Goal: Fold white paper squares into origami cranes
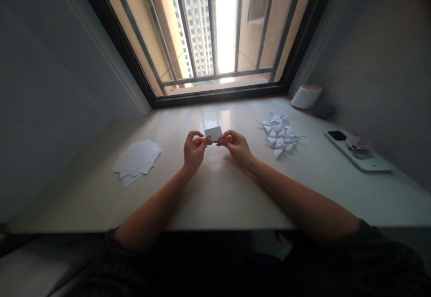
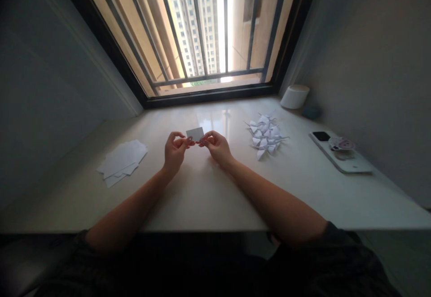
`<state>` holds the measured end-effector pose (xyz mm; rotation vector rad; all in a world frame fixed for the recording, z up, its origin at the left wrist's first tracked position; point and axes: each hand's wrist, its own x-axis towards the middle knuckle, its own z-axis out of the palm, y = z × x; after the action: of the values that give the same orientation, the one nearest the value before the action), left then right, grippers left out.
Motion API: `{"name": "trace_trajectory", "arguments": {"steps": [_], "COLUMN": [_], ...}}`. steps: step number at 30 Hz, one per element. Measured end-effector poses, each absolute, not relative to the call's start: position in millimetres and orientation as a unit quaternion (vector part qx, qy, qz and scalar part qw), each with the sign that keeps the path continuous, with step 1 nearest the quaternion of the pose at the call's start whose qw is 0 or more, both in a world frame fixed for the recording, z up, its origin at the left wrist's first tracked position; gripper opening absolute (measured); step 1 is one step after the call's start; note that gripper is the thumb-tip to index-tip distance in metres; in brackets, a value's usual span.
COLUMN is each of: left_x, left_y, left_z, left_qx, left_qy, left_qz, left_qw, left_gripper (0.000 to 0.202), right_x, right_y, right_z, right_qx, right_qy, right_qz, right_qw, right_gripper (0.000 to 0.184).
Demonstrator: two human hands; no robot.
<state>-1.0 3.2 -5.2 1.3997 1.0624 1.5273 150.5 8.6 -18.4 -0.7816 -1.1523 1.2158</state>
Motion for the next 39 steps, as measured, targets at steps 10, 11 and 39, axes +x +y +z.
{"name": "trace_trajectory", "arguments": {"steps": [10,11,39], "left_x": [-12.0,-12.9,-10.9], "left_y": [7.3,6.7,12.4], "left_z": [-7.7,-7.4,-9.3], "left_qx": [0.626,0.640,0.623], "left_qy": [0.474,0.485,0.401], "left_qz": [0.549,0.532,0.553], "left_qw": [0.287,0.271,0.381], "left_gripper": [0.024,0.023,0.034], "right_x": [150.6,151.0,156.8], "right_y": [9.8,10.0,7.3], "right_z": [-24.6,-24.6,-20.7], "right_qx": [-0.340,-0.345,-0.369], "right_qy": [-0.520,-0.519,-0.555], "right_qz": [0.524,0.514,0.456], "right_qw": [0.583,0.589,0.589], "right_gripper": [0.049,0.048,0.059]}}
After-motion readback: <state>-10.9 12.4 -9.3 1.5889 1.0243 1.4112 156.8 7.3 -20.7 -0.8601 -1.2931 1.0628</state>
